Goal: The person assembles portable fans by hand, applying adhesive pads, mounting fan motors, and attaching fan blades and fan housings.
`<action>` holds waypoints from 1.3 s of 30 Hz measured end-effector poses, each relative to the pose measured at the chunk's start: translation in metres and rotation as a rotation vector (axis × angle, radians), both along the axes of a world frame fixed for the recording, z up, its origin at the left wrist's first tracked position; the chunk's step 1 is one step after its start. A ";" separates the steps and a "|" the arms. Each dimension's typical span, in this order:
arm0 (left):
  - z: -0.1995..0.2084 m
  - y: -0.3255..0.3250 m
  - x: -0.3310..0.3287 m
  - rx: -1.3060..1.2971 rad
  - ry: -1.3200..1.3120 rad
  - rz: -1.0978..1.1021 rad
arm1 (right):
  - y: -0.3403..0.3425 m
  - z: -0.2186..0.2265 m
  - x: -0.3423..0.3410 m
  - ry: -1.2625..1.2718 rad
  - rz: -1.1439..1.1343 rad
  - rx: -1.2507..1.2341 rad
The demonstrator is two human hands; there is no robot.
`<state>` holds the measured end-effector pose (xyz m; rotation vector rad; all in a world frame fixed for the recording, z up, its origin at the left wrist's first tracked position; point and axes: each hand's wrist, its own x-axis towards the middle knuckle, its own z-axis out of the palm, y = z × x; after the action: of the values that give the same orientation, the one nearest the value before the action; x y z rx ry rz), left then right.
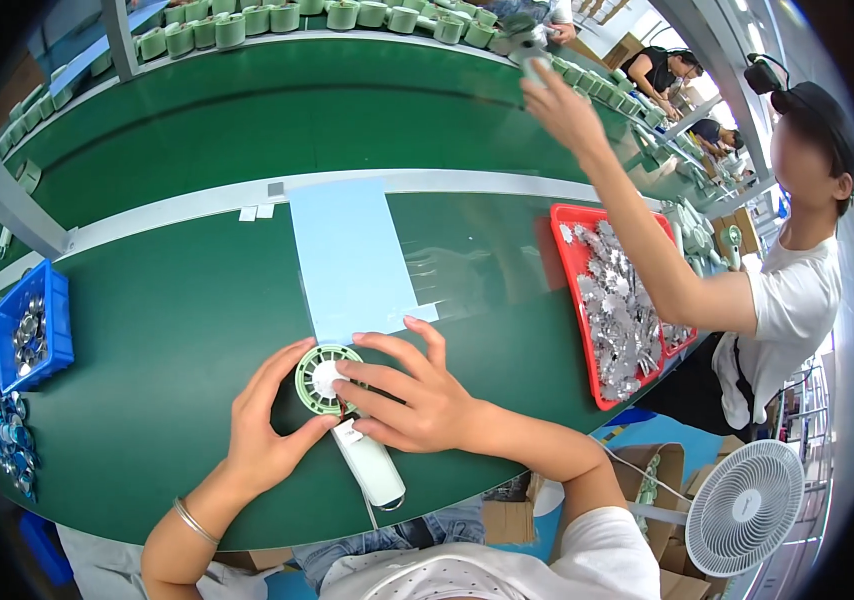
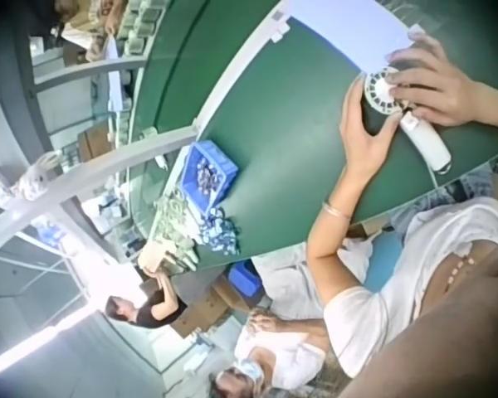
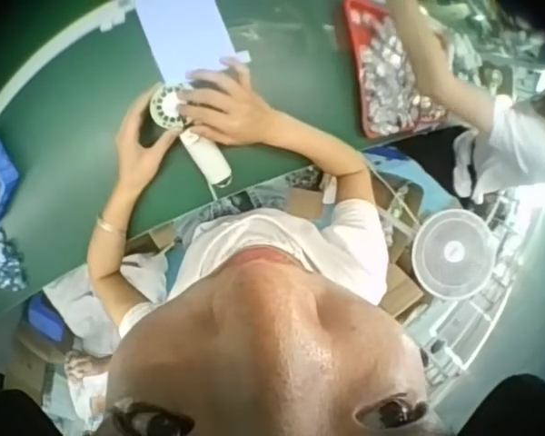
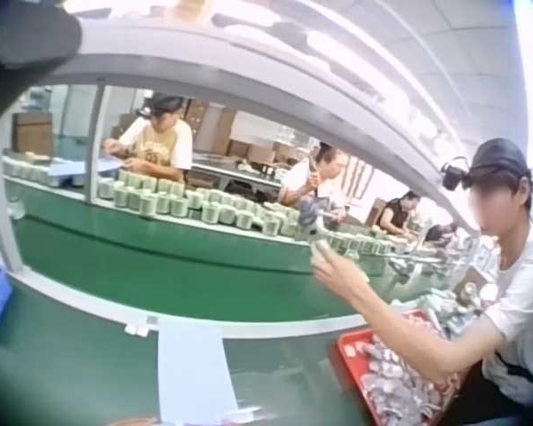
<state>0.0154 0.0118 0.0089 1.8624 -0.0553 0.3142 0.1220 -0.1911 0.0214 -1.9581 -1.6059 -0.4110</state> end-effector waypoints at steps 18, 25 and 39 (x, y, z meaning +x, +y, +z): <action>0.000 0.004 -0.002 -0.002 0.049 -0.047 | -0.001 -0.006 -0.006 0.089 -0.002 0.009; -0.001 -0.003 0.000 -0.110 0.072 0.022 | -0.004 -0.008 -0.005 0.116 0.001 0.023; -0.004 -0.001 -0.004 -0.150 0.101 0.019 | -0.002 -0.013 -0.009 0.180 0.040 0.090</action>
<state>0.0118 0.0109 0.0052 1.7277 0.0539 0.2307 0.1132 -0.1931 0.0087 -1.8379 -1.4843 -0.2776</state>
